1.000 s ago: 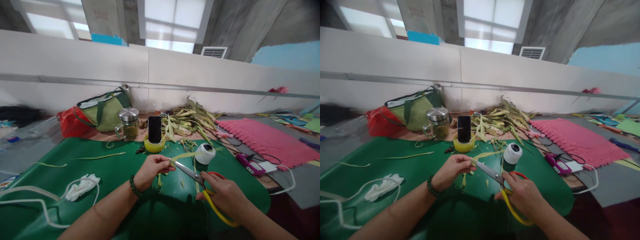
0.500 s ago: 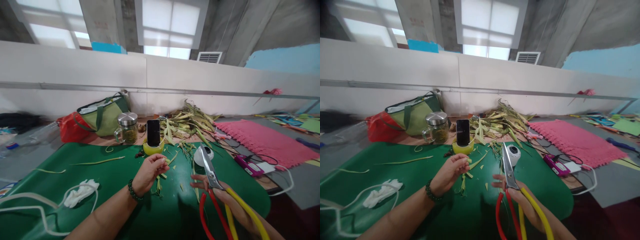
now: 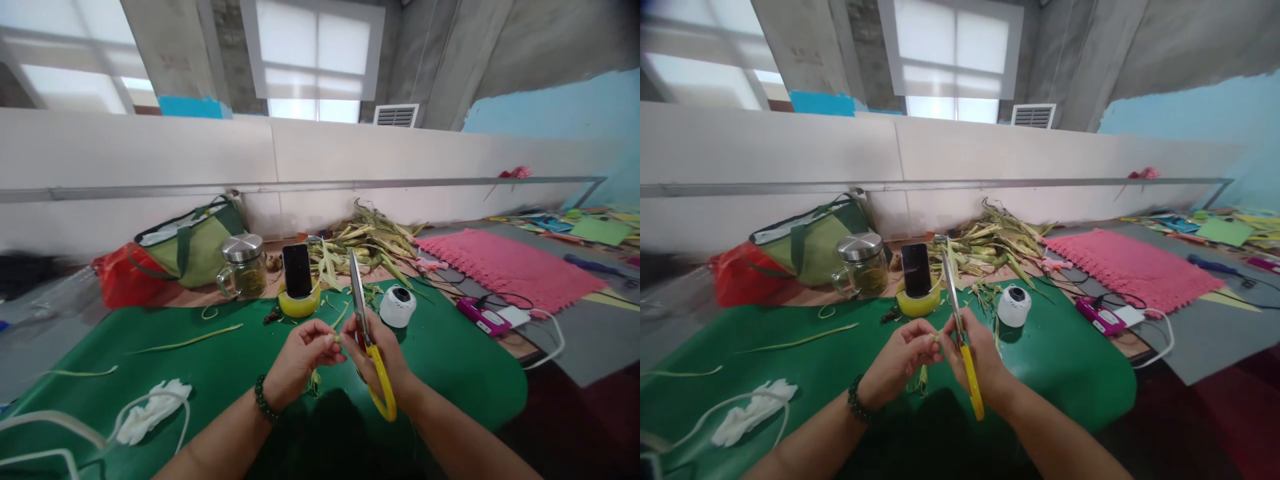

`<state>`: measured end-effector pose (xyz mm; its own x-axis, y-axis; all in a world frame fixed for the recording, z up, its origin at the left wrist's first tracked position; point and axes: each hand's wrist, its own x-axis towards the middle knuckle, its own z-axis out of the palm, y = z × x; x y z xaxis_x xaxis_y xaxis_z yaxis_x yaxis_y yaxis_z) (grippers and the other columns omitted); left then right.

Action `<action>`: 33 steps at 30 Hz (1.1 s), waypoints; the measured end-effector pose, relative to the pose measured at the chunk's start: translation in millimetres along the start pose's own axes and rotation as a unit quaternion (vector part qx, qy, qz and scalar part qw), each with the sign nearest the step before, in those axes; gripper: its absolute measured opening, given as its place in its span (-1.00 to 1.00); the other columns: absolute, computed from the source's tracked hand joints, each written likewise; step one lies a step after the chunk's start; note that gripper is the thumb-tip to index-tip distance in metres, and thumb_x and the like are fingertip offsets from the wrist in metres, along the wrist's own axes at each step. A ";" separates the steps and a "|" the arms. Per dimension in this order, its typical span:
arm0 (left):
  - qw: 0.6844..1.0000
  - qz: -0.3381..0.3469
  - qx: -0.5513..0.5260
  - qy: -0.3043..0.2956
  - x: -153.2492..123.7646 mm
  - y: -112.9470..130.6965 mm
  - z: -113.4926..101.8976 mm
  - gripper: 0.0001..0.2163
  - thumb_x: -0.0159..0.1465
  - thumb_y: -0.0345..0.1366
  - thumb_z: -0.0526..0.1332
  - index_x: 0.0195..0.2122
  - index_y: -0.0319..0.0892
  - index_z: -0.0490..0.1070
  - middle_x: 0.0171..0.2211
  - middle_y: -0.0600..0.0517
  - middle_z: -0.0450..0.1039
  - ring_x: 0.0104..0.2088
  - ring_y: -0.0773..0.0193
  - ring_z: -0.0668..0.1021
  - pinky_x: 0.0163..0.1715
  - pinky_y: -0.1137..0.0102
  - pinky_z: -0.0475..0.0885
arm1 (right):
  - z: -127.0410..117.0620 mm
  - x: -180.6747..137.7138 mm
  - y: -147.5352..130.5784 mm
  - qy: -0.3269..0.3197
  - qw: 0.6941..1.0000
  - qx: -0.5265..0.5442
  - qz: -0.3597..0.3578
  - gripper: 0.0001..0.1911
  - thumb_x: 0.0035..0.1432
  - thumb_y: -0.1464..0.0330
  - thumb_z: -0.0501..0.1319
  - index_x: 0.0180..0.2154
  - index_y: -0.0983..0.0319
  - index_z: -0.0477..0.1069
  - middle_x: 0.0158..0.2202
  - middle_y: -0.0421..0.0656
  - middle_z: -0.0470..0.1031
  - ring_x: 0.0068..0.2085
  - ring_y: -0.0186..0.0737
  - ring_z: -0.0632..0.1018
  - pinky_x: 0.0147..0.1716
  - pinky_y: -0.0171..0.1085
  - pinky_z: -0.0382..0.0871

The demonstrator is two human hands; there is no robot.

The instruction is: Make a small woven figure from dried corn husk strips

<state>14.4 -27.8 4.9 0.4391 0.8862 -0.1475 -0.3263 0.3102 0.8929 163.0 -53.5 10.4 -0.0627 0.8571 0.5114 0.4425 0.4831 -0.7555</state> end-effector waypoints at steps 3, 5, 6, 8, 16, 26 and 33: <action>0.999 0.004 0.036 -0.019 -1.2 -0.7 0.4 -0.63 -0.13 -0.10 0.45 -0.48 -0.22 0.36 -0.58 0.06 0.48 -0.58 0.31 0.55 -0.54 0.48 0.40 | 1.7 3.3 -0.7 -0.005 1.000 -0.019 0.000 -0.93 0.12 0.40 0.09 -0.40 0.19 0.18 -0.49 -0.29 0.27 -0.51 -0.38 0.34 -0.49 -0.38 0.28; 0.998 0.020 0.061 -0.020 -2.0 0.1 1.1 -0.64 -0.12 -0.10 0.45 -0.49 -0.22 0.37 -0.59 0.07 0.46 -0.58 0.32 0.54 -0.52 0.47 0.41 | 0.5 3.8 -1.0 -0.025 0.999 -0.021 0.006 -0.92 0.12 0.40 0.08 -0.41 0.19 0.17 -0.52 -0.29 0.25 -0.52 -0.38 0.32 -0.51 -0.38 0.27; 0.997 0.030 0.071 -0.013 -2.3 1.1 1.3 -0.65 -0.12 -0.10 0.45 -0.50 -0.23 0.37 -0.61 0.08 0.45 -0.58 0.33 0.53 -0.51 0.47 0.41 | -1.0 3.5 -1.2 -0.025 0.999 -0.020 0.009 -0.93 0.12 0.40 0.07 -0.41 0.19 0.17 -0.51 -0.29 0.25 -0.52 -0.37 0.33 -0.51 -0.38 0.28; 0.996 0.051 0.078 0.013 -2.1 4.1 0.9 -0.67 -0.11 -0.12 0.44 -0.52 -0.23 0.38 -0.64 0.12 0.41 -0.59 0.37 0.51 -0.51 0.49 0.41 | -5.8 1.8 -1.7 -0.020 1.000 -0.023 0.004 -0.99 0.12 0.40 0.03 -0.35 0.19 0.20 -0.47 -0.25 0.29 -0.48 -0.34 0.37 -0.48 -0.36 0.32; 0.994 0.043 -0.031 0.096 -1.3 16.1 -0.2 -0.65 -0.19 -0.20 0.48 -0.51 -0.21 0.34 -0.63 0.17 0.42 -0.58 0.41 0.52 -0.49 0.52 0.43 | -23.2 -14.0 11.1 -0.049 0.991 -0.110 0.057 -0.86 0.19 0.30 0.03 -0.27 0.19 0.30 -0.50 -0.21 0.38 -0.49 -0.26 0.45 -0.45 -0.29 0.35; 0.994 0.040 -0.047 0.091 -3.4 17.9 -0.1 -0.62 -0.19 -0.19 0.49 -0.52 -0.21 0.29 -0.59 0.11 0.52 -0.52 0.34 0.59 -0.49 0.54 0.43 | -46.1 -32.1 4.7 -0.197 0.963 0.136 0.122 -0.79 0.26 0.20 0.02 -0.18 0.20 0.20 -0.47 -0.16 0.48 -0.35 -0.21 0.54 -0.32 -0.25 0.43; 0.998 0.055 0.043 0.006 -2.7 1.7 0.6 -0.63 -0.11 -0.12 0.45 -0.50 -0.22 0.32 -0.56 0.03 0.56 -0.52 0.28 0.60 -0.51 0.51 0.41 | -17.4 -4.1 1.3 -0.021 0.976 0.146 0.161 -0.58 -0.06 0.19 0.35 -0.25 0.17 0.19 -0.49 -0.29 0.38 -0.49 -0.31 0.46 -0.46 -0.30 0.41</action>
<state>13.2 -29.8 7.1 0.3941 0.9176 -0.0524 -0.2984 0.1816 0.9370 179.5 -59.5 14.5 -0.0010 0.9764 0.2160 0.1714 0.2130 -0.9619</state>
